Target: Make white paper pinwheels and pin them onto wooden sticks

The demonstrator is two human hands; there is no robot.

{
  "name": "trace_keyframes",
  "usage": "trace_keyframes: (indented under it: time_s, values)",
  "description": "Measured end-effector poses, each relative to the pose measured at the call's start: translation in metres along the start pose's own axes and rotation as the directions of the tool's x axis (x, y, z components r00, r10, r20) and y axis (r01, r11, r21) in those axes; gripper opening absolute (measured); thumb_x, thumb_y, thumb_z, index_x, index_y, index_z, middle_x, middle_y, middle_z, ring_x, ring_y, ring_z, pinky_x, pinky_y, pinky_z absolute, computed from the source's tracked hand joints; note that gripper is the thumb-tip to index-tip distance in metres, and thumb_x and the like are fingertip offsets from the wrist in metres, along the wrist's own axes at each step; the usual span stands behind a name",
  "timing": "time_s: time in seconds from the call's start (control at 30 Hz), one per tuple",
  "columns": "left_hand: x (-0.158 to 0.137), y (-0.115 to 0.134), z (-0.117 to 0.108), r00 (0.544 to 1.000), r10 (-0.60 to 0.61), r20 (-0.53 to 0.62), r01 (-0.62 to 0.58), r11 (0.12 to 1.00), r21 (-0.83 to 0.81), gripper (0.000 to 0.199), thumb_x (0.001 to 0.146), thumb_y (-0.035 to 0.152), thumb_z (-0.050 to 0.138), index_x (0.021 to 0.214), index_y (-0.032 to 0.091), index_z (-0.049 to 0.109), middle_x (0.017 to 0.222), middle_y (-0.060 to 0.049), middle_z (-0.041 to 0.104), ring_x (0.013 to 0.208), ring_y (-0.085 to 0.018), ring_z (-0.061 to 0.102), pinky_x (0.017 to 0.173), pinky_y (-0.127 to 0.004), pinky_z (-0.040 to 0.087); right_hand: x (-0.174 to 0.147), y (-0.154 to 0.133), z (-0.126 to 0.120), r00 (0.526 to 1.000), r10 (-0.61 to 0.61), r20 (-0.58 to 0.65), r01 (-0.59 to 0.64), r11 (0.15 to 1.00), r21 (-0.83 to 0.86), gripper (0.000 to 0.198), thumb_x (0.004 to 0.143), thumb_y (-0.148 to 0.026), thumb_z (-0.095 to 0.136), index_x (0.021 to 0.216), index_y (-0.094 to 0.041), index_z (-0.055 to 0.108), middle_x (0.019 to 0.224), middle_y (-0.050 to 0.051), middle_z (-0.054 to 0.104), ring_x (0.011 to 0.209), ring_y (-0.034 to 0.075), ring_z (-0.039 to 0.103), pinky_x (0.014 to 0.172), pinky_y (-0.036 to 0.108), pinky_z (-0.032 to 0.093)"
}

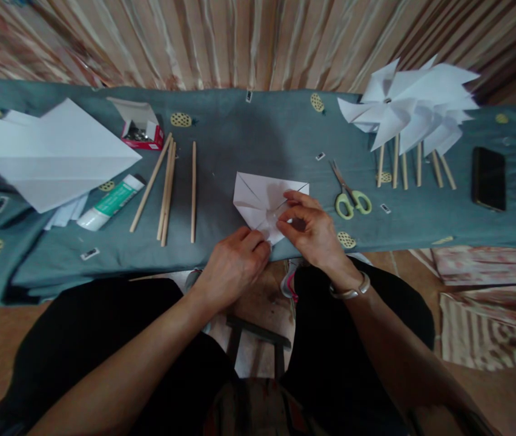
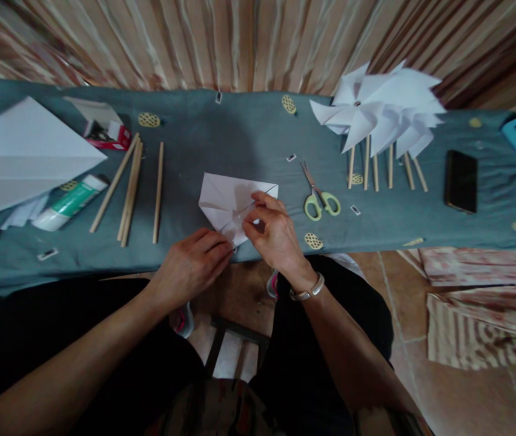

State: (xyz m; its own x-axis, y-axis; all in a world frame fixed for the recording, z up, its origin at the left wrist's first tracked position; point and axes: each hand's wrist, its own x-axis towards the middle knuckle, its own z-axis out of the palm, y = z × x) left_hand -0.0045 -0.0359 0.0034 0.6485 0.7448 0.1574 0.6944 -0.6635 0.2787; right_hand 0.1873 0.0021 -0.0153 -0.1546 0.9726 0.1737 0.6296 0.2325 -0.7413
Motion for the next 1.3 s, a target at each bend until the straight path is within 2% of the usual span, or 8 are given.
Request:
trace_keyframes:
  time_s: [0.2,0.97,1.03,1.2,1.3]
  values:
    - [0.0005,0.0008,0.0003,1.000,-0.006,0.000,0.006,1.000,0.009,0.013,0.094,0.016,0.055,0.090,0.012,0.067,0.091,-0.008,0.067,0.082,-0.022,0.060,0.065,-0.032,0.053,0.0003,-0.0039,0.0021,1.000,-0.016,-0.009,0.015,0.999,-0.051,0.007,0.076,-0.015,0.068,0.073,-0.021,0.069,0.125,0.009,0.065,0.109,0.026,0.063,0.098,0.047,0.050]
    - [0.0018,-0.0008,-0.0016,0.999,-0.039,0.015,0.039,0.999,-0.030,0.017,0.094,0.016,0.052,0.088,0.012,0.067,0.089,-0.008,0.069,0.082,-0.022,0.063,0.069,-0.033,0.056,-0.0041,-0.0080,0.0028,1.000,0.020,-0.014,-0.021,0.998,-0.052,0.006,0.079,-0.018,0.064,0.078,-0.024,0.066,0.130,0.007,0.062,0.119,0.028,0.057,0.105,0.051,0.045]
    - [0.0011,-0.0012,-0.0004,0.999,-0.046,-0.012,0.045,0.998,-0.052,0.017,0.095,0.016,0.050,0.091,0.012,0.067,0.093,-0.008,0.069,0.084,-0.021,0.064,0.072,-0.033,0.057,-0.0042,-0.0083,0.0029,1.000,0.016,-0.016,-0.016,0.998,-0.054,0.006,0.080,-0.018,0.063,0.079,-0.023,0.066,0.130,0.008,0.062,0.118,0.028,0.057,0.105,0.051,0.045]
    - [-0.0002,-0.0018,0.0014,0.995,-0.032,-0.091,0.023,0.995,-0.096,0.025,0.096,0.015,0.048,0.117,0.013,0.061,0.103,-0.009,0.069,0.090,-0.020,0.064,0.076,-0.032,0.057,-0.0042,-0.0082,0.0034,1.000,0.008,-0.020,-0.009,0.998,-0.057,0.006,0.079,-0.017,0.064,0.078,-0.022,0.066,0.130,0.009,0.062,0.119,0.028,0.057,0.104,0.050,0.046]
    - [0.0005,-0.0018,0.0011,0.997,0.020,-0.071,-0.026,0.997,-0.076,0.024,0.096,0.015,0.048,0.114,0.013,0.063,0.099,-0.009,0.069,0.088,-0.021,0.062,0.077,-0.034,0.057,-0.0040,-0.0080,0.0038,1.000,0.002,-0.027,-0.004,0.998,-0.060,0.007,0.078,-0.016,0.065,0.078,-0.022,0.066,0.129,0.009,0.063,0.118,0.028,0.057,0.104,0.050,0.046]
